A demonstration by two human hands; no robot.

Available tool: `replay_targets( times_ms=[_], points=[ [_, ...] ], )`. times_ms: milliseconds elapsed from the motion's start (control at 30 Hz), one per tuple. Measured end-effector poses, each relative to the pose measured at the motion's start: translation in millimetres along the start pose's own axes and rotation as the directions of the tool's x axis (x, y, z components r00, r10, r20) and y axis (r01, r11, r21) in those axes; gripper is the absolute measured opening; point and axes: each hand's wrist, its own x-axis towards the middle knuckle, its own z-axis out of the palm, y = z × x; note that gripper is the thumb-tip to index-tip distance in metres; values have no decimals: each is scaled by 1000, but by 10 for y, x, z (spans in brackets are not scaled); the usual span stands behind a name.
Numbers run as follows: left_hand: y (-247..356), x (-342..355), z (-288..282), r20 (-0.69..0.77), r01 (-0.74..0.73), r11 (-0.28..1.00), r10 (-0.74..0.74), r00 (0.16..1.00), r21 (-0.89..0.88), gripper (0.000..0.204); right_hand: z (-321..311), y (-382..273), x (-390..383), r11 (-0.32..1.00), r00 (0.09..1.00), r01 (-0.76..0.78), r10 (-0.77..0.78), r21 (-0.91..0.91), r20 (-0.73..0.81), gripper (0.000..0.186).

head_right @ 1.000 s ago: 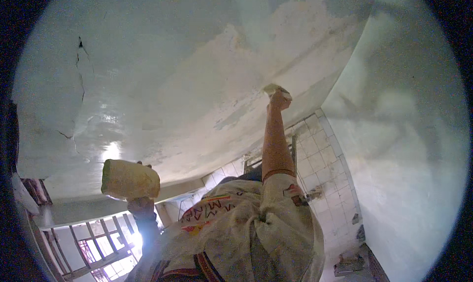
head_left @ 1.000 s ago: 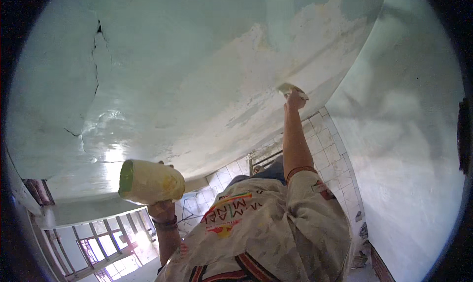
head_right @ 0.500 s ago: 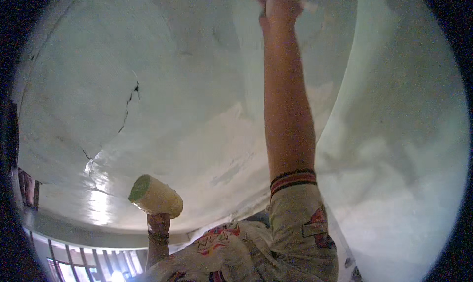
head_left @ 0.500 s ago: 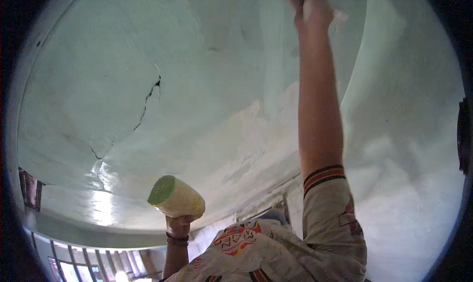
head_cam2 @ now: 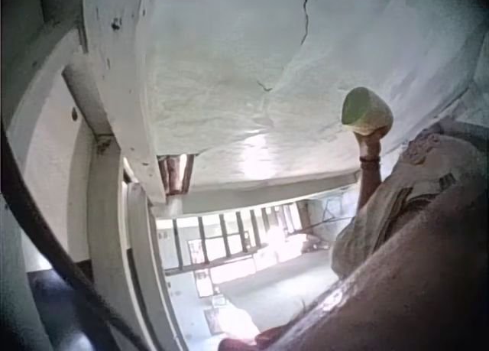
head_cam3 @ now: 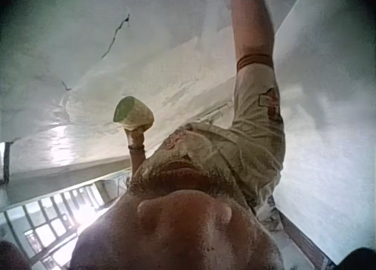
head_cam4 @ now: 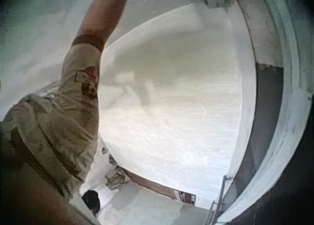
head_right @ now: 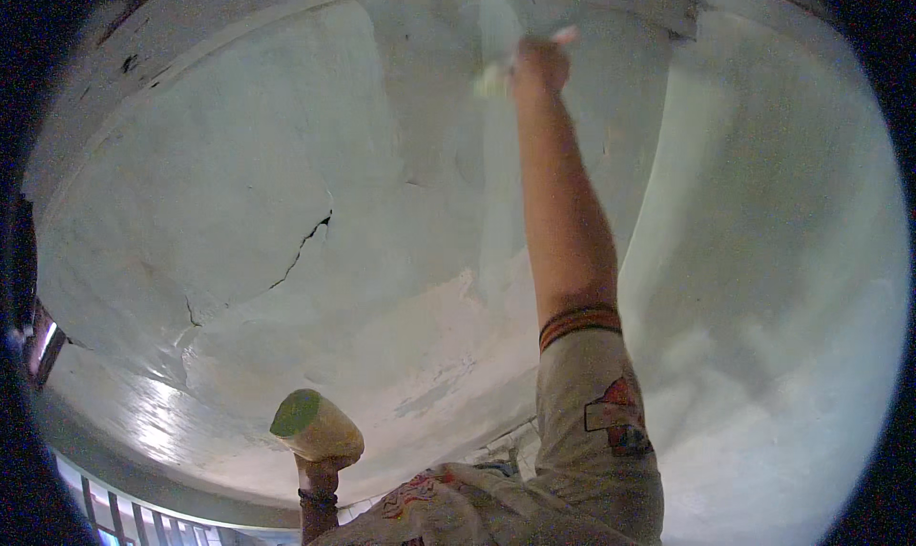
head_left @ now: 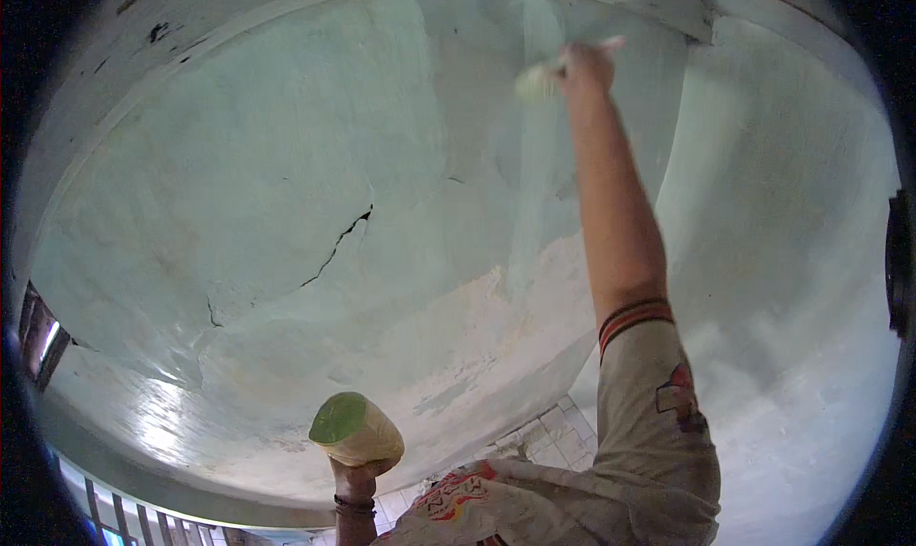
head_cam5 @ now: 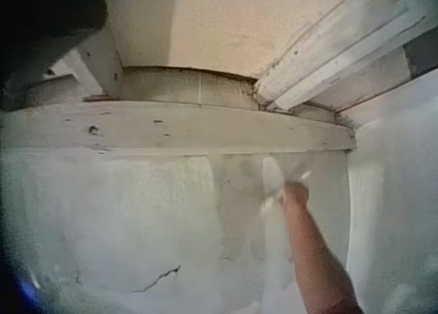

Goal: Painting a white ceiling with green paint using a paintbrush.

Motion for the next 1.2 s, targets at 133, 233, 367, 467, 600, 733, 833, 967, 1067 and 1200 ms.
replay_targets(
  times_ms=[133, 233, 367, 467, 600, 733, 833, 967, 1067, 1200],
  points=[
    [-66, -24, 18, 109, 44, 996, -35, 993, -81, 82, 37, -824, 122, 802, 906, 221, -380, 554, 189, 51],
    [-144, 16, -26, 49, 47, 970, -36, 998, -240, 81, -35, -53, 426, 812, 881, 449, -472, 372, -32, 49],
    [-76, 58, -181, 13, 26, 976, -24, 1000, -215, 84, -315, -88, -208, 883, 954, 138, -240, 449, 178, 56],
    [83, 105, -149, 98, 37, 989, -23, 995, -144, 85, 167, -611, -517, 639, 885, 369, -463, 675, -45, 55],
    [57, 103, -138, 38, -78, 971, 89, 995, -228, 86, 197, -83, -497, 788, 961, 273, -245, 552, -125, 61],
    [-2, 168, -214, -29, -43, 982, 38, 999, -183, 85, -15, -264, -244, 749, 917, 272, -392, 604, 74, 56],
    [30, 280, -178, 141, 58, 985, -35, 989, -160, 87, 388, -324, -260, 631, 887, 446, -408, 635, -216, 48],
    [-163, 311, -285, 67, 50, 976, -36, 997, -213, 86, -37, 387, -512, 822, 926, 373, -357, 430, -122, 42],
    [-226, 292, -340, 47, 64, 942, -51, 998, -328, 87, -552, 343, -465, 944, 945, 326, -323, 58, -46, 36],
    [-214, 197, -390, 147, 106, 979, -81, 986, -172, 92, -164, -244, 440, 612, 905, 364, -409, -702, 113, 31]
  ],
)
